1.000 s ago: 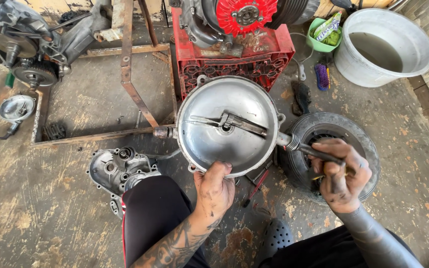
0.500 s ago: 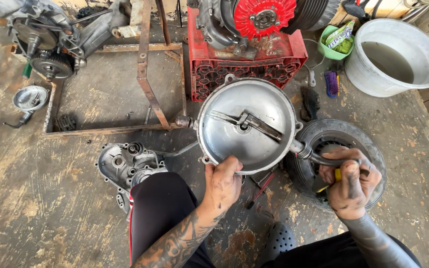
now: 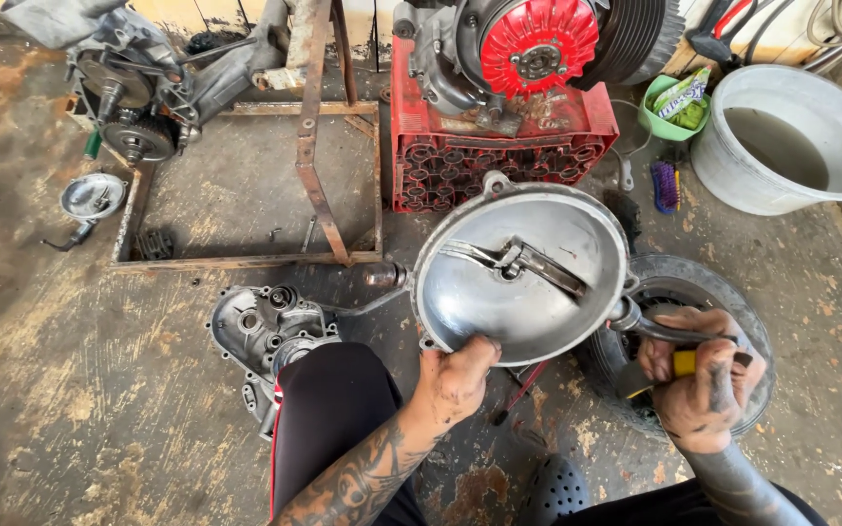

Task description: Repairing and reassembling a motorcycle clutch assembly on a workshop floor

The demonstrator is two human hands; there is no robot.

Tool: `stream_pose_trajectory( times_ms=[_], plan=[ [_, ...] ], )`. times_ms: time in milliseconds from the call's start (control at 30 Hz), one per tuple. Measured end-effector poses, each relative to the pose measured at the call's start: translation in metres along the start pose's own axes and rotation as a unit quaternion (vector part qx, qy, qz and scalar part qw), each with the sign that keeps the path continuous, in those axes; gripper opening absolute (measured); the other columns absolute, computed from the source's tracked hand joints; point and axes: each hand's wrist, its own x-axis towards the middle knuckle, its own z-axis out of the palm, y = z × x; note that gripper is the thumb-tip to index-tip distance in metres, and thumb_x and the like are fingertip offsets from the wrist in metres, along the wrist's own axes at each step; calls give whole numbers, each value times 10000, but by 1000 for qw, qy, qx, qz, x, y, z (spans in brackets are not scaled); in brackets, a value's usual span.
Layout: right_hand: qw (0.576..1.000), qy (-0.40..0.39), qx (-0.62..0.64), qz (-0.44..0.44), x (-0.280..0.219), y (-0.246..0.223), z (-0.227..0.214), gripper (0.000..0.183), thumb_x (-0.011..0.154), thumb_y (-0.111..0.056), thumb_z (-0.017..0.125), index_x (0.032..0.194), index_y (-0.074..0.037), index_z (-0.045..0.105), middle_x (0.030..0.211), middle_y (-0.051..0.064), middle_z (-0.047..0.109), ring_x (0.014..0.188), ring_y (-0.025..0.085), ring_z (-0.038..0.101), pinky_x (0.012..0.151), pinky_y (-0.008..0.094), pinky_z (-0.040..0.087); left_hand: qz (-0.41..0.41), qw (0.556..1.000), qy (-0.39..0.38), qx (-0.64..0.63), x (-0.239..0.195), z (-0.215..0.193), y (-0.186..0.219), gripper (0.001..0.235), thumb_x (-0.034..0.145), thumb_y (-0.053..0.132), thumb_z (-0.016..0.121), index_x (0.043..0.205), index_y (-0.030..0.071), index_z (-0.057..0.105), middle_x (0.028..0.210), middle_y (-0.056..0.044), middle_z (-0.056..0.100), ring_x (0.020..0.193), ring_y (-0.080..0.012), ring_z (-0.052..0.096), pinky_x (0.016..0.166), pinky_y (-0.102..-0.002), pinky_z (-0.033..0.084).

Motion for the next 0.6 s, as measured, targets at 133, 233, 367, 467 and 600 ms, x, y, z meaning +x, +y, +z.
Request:
stream_pose_trajectory(
  times_ms=[133, 233, 367, 467, 600],
  plan=[
    [1000, 11, 26, 1, -2, -7, 4, 481, 1126, -469, 490, 1056, -3, 587, 773, 46, 595, 532, 37, 445, 481, 172, 412, -11, 992, 75, -103, -12, 13, -12, 132, 829, -151, 645, 833, -25, 609, 773, -25, 595, 652, -160, 548, 646, -300, 491],
    [999, 25, 29, 14, -7, -7, 2, 547, 1074, -575, 583, 1042, -30, 602, 777, 33, 605, 572, 52, 468, 528, 203, 422, 58, 996, 48, -49, -7, 6, -11, 232, 844, -154, 546, 689, 7, 488, 667, -37, 509, 538, -186, 434, 539, -331, 416],
    [1000, 16, 10, 8, -10, -7, 0, 573, 1064, -586, 568, 1055, -13, 582, 805, 50, 593, 610, 67, 487, 549, 199, 442, 17, 992, 60, -111, -19, 11, -21, 244, 864, -163, 570, 694, -10, 486, 706, -63, 578, 580, -169, 511, 551, -317, 470],
    [998, -9, -43, -40, -10, -4, -6, 571, 1061, -584, 533, 1055, -15, 580, 770, 33, 612, 561, 47, 515, 521, 178, 460, 50, 993, 75, -74, -13, 7, -19, 221, 804, -172, 617, 697, -12, 509, 677, -48, 582, 534, -173, 521, 494, -315, 447],
    [991, 2, -112, -66, -28, 15, -26, 676, 908, -654, 626, 1080, -1, 603, 880, 106, 682, 604, 70, 640, 519, 148, 525, -230, 727, 140, -632, -44, 27, -39, 178, 882, -131, 518, 781, -32, 625, 651, -47, 540, 576, -116, 422, 552, -246, 326]
  ],
)
